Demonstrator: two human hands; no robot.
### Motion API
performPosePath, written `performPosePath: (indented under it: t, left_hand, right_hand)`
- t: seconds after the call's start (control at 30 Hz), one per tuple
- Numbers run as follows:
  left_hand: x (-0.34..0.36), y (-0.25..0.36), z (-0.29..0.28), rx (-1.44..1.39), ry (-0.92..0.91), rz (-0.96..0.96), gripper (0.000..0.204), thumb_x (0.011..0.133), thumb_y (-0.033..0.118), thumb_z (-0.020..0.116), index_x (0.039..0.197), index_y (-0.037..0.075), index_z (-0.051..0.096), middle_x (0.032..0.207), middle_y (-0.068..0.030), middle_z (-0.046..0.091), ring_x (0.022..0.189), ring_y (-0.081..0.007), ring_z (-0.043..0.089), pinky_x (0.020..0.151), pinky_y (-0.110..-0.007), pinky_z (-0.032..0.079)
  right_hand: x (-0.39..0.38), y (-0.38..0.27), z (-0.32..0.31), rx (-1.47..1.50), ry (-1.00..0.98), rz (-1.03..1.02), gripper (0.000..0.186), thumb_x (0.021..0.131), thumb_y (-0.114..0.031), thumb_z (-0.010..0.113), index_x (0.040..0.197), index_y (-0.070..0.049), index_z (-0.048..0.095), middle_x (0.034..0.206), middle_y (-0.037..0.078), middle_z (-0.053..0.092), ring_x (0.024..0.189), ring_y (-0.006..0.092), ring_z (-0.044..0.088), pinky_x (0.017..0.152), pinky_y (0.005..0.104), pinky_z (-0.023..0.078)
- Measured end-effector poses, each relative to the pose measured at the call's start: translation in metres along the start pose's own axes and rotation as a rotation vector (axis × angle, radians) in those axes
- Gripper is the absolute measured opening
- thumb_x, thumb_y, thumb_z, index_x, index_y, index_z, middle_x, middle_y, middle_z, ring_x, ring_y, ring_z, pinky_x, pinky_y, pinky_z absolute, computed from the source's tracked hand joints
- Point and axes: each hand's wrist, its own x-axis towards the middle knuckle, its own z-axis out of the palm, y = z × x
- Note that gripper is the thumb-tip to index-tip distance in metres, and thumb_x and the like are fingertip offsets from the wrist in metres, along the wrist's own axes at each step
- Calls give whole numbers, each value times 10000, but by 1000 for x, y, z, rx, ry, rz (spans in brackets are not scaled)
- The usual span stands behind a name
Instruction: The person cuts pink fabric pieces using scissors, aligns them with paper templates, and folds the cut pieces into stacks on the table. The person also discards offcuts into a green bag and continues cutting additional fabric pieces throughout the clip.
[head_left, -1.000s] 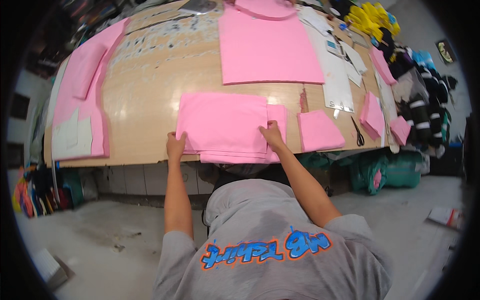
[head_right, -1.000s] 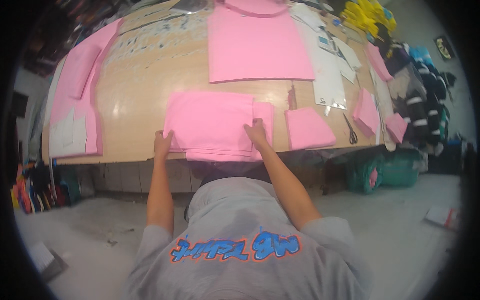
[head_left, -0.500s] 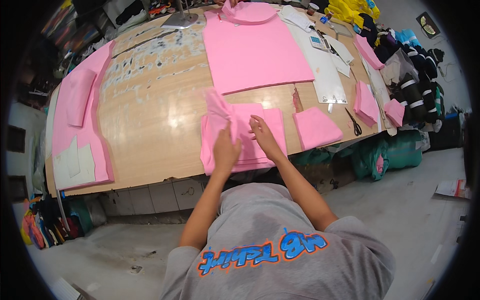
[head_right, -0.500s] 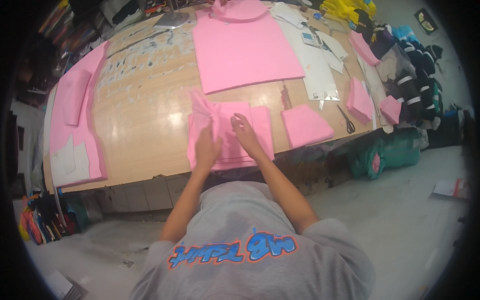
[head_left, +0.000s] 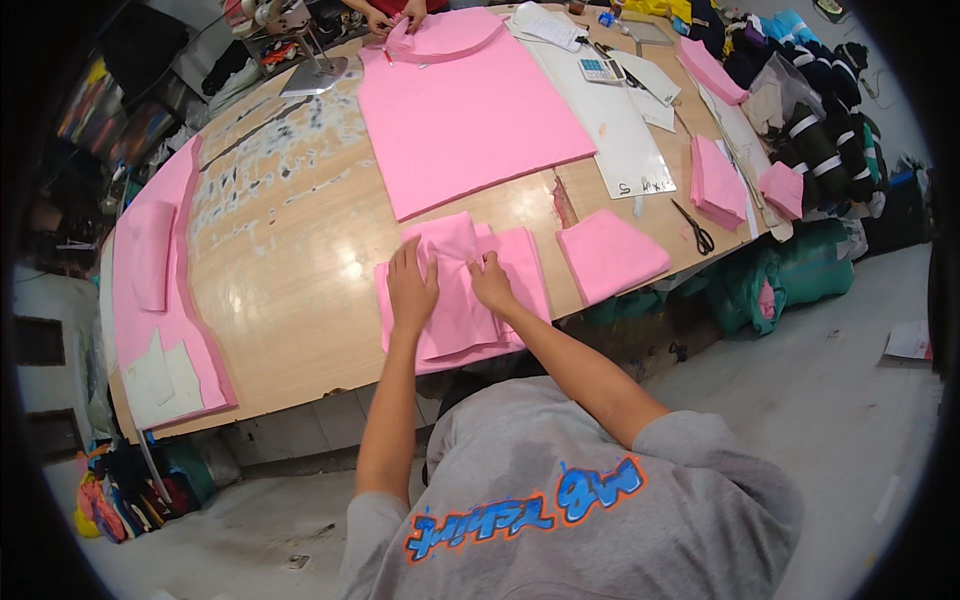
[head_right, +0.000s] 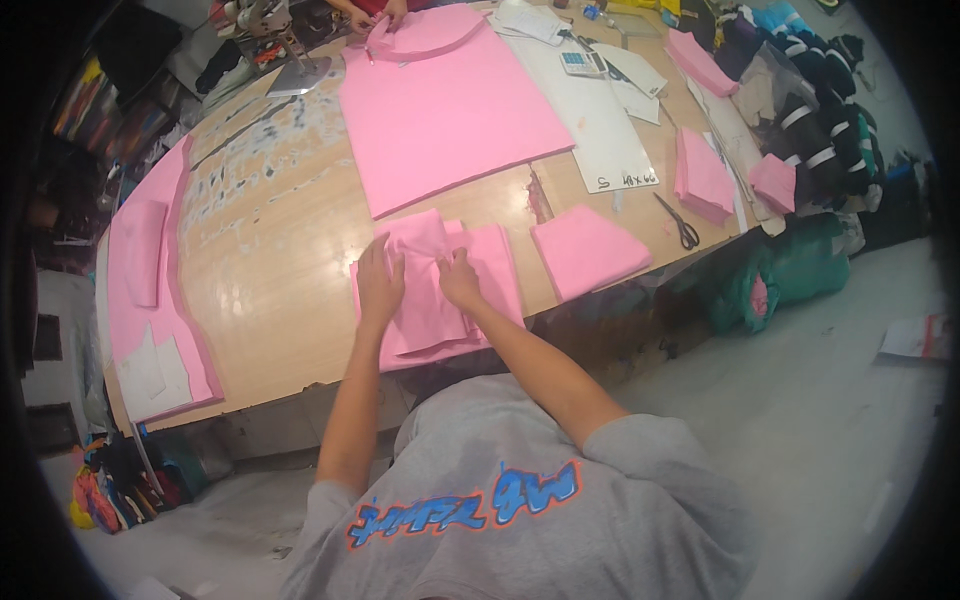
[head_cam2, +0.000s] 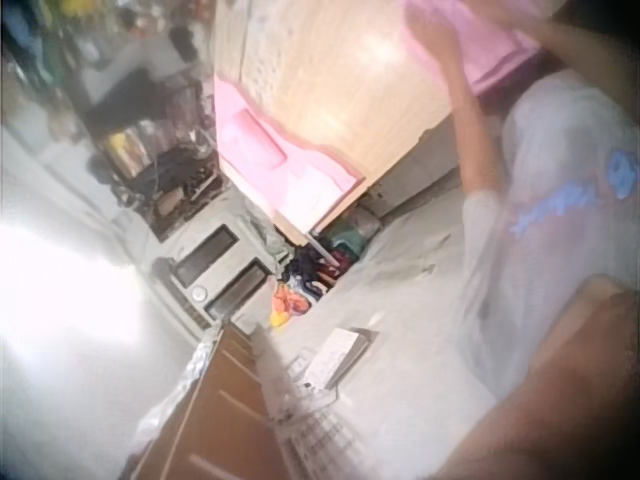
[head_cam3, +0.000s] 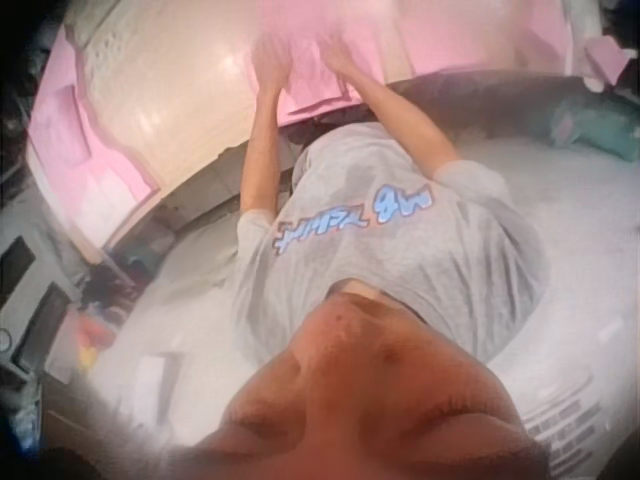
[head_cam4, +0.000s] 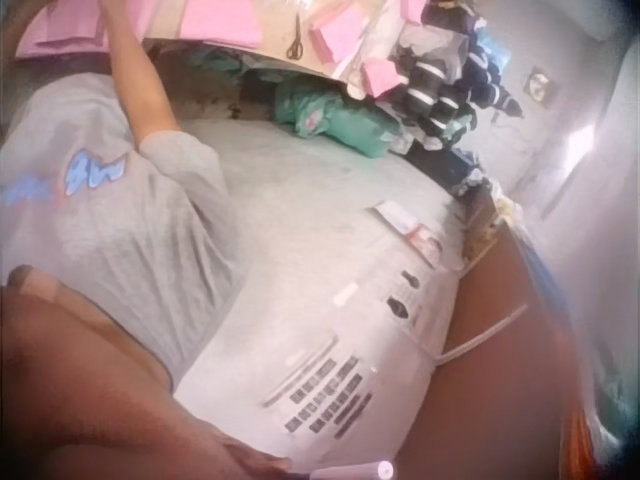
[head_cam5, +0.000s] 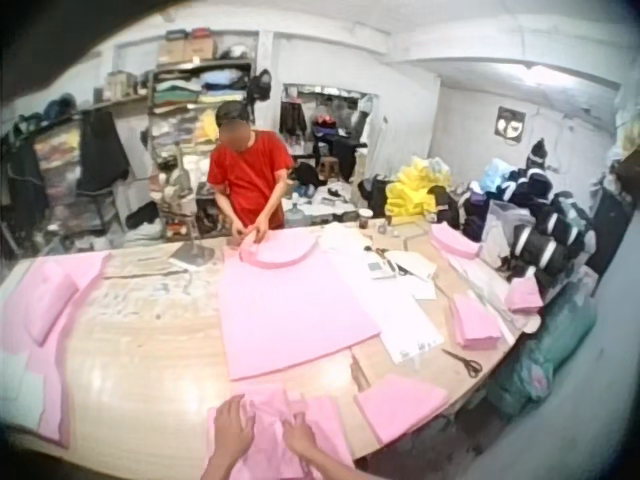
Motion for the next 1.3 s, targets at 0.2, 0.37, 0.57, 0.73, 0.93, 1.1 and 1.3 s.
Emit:
performPosePath:
  t: [0.2, 0.37, 0.57, 0.73, 0.93, 1.1, 1.3]
  left_hand:
    - [57, -61, 37, 194, -398, 76, 528, 1090, 435, 692, 1451, 51, 663, 1468, -192, 687, 1364, -419, 617, 1169, -582, 475]
    - [85, -55, 53, 205, -689, -135, 562, 1083, 502, 688, 1384, 28, 672, 1387, -231, 727, 1324, -448, 643, 1093, -581, 531]
    - [101, -67, 57, 111, -700, -180, 580, 1058, 538, 722, 1285, 5, 714, 1253, -273, 774, 1197, -464, 723, 999, -556, 575]
    - [120, -66, 47, -80, -811, -407, 709, 952, 592, 850, 1275, -27, 730, 1218, -231, 800, 1157, -383, 759, 1023, -490, 576]
    - [108, -59, 29, -138, -718, -627, 957, 843, 633, 942, 1487, -16, 659, 1457, -239, 700, 1386, -339, 649, 1150, -465, 531]
    - [81, -44, 53, -191, -477, -792, 1128, 825, 610, 973, 1610, -59, 517, 1532, -300, 625, 1401, -381, 641, 1172, -489, 534]
    - [61, -68, 25, -294, -536, -1085, 1022, 877, 634, 917, 1502, -116, 614, 1379, -245, 739, 1223, -320, 736, 1037, -466, 602]
  right_hand:
    - [-43, 1, -13, 60, -73, -206, 833, 1079, -285, 693, 1742, -82, 234, 1399, 443, 639, 1299, 595, 653, 1111, 597, 524]
    - [-64, 18, -28, -80, -35, -290, 871, 1057, -134, 689, 1775, -104, 199, 1359, 399, 637, 1210, 589, 670, 1055, 627, 532]
    - [-45, 25, -43, -83, -37, -224, 609, 1095, -125, 613, 1644, -39, 364, 1111, 324, 729, 1019, 550, 727, 876, 647, 564]
    - [-50, 24, -48, -200, -67, -304, 454, 1074, -96, 577, 1496, -2, 441, 973, 297, 748, 897, 527, 742, 777, 646, 566]
    - [-46, 32, -66, -278, -234, -398, 479, 997, -52, 603, 1446, 31, 459, 882, 281, 741, 849, 511, 747, 732, 644, 564]
    - [-28, 52, -70, -293, -340, -316, 464, 1012, -82, 591, 1441, 29, 454, 899, 290, 749, 874, 516, 753, 762, 645, 567]
    - [-17, 68, -62, -249, -391, -306, 346, 1100, -238, 579, 1377, -45, 502, 994, 284, 768, 944, 536, 747, 845, 641, 572]
